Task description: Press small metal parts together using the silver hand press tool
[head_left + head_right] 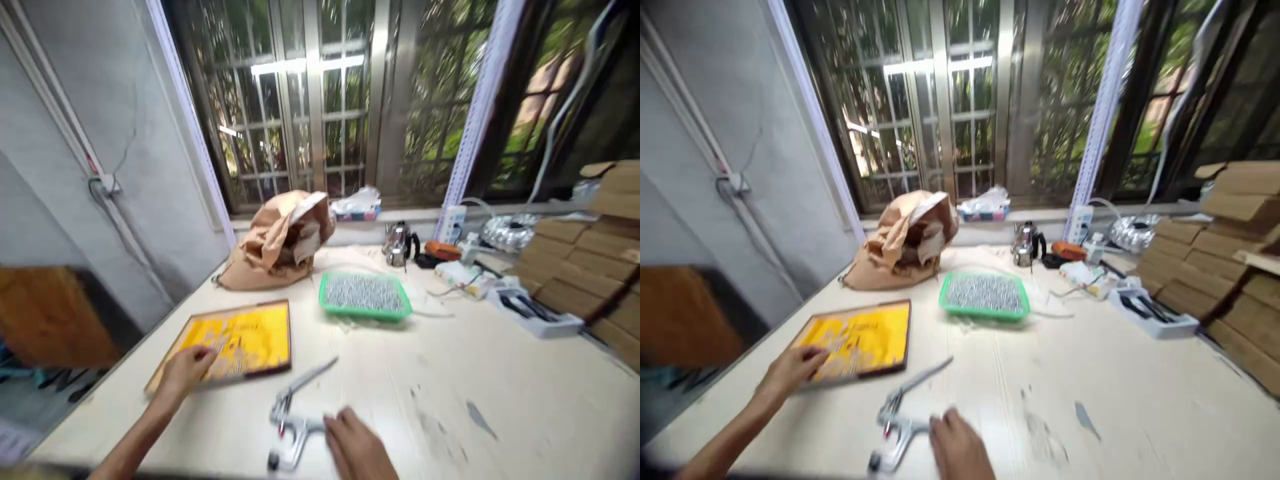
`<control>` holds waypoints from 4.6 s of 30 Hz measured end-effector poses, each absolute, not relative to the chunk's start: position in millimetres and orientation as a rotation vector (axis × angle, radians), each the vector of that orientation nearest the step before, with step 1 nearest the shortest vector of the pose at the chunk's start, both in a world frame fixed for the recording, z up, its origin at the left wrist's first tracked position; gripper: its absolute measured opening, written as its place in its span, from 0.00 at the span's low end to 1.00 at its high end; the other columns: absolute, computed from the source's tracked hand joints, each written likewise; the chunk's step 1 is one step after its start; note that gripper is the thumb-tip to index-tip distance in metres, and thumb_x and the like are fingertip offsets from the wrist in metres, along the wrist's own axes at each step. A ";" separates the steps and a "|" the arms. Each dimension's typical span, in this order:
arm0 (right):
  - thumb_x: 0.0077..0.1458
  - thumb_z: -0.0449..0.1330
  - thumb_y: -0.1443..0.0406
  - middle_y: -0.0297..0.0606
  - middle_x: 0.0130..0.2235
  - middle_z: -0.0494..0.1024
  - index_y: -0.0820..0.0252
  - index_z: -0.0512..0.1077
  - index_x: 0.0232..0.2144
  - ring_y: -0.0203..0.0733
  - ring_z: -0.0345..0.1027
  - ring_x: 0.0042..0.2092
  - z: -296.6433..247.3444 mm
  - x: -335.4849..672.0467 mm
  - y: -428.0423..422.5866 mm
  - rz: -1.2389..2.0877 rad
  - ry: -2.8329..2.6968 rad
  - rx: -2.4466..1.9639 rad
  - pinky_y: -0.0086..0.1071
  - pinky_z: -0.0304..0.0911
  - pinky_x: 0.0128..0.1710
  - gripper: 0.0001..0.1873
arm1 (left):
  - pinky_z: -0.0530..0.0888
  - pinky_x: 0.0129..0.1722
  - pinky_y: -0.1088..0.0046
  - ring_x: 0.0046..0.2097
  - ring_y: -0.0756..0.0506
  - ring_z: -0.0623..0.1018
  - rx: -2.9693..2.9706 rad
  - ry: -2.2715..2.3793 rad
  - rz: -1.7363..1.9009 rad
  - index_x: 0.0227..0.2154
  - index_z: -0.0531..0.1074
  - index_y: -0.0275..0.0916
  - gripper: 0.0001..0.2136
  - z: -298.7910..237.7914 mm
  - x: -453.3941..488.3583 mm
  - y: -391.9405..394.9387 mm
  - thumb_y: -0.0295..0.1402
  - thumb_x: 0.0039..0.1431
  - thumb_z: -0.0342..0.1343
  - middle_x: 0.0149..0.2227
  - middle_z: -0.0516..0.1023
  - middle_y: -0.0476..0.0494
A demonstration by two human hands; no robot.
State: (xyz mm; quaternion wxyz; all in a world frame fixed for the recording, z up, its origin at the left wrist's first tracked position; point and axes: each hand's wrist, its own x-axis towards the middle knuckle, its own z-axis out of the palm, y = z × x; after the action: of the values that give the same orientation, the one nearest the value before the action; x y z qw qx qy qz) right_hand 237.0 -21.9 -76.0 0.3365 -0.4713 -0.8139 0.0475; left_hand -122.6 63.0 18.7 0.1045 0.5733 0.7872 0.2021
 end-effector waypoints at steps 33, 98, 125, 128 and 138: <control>0.66 0.45 0.68 0.42 0.39 0.70 0.60 0.72 0.48 0.39 0.68 0.36 -61.8 240.9 -19.4 0.378 -2.307 -1.362 0.31 0.66 0.35 0.17 | 0.61 0.23 0.76 0.22 0.52 0.66 1.204 1.747 0.413 0.27 0.78 0.33 0.15 -23.2 4.8 -9.1 0.42 0.47 0.60 0.18 0.71 0.50; 0.47 0.68 0.54 0.49 0.45 0.71 0.66 0.71 0.48 0.53 0.62 0.46 -20.1 257.7 50.3 0.413 -2.881 -1.232 0.41 0.61 0.44 0.30 | 0.68 0.47 0.64 0.48 0.39 0.70 2.572 1.356 -0.032 0.50 0.69 0.33 0.28 -13.5 61.2 33.1 0.48 0.53 0.62 0.46 0.72 0.37; 0.63 0.54 0.63 0.45 0.43 0.78 0.62 0.74 0.46 0.44 0.72 0.42 29.7 223.7 106.1 0.368 -2.591 -0.889 0.36 0.64 0.43 0.13 | 0.70 0.55 0.54 0.58 0.38 0.69 2.313 1.974 0.955 0.55 0.64 0.38 0.16 -54.6 24.6 -44.2 0.34 0.66 0.50 0.55 0.70 0.34; 0.63 0.53 0.66 0.42 0.37 0.78 0.63 0.76 0.35 0.40 0.71 0.38 48.8 184.9 96.6 0.344 -2.706 -0.947 0.30 0.59 0.37 0.11 | 0.73 0.48 0.60 0.46 0.41 0.74 2.120 2.045 1.019 0.44 0.71 0.38 0.09 -50.5 2.6 -49.2 0.30 0.66 0.47 0.42 0.75 0.40; 0.60 0.57 0.67 0.40 0.41 0.73 0.60 0.68 0.38 0.40 0.69 0.37 -7.5 212.8 36.1 0.438 -2.919 -1.086 0.31 0.57 0.33 0.04 | 0.70 0.40 0.68 0.43 0.41 0.75 1.831 2.069 0.251 0.28 0.76 0.38 0.12 -13.4 13.5 -28.4 0.41 0.59 0.56 0.35 0.78 0.41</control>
State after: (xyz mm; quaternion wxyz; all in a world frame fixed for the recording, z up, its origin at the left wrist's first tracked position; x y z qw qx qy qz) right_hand 212.8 36.1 -7.5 -0.0017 -0.3454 -0.9281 0.1393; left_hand 13.5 -28.4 -13.4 0.1827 0.6489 0.7332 0.0891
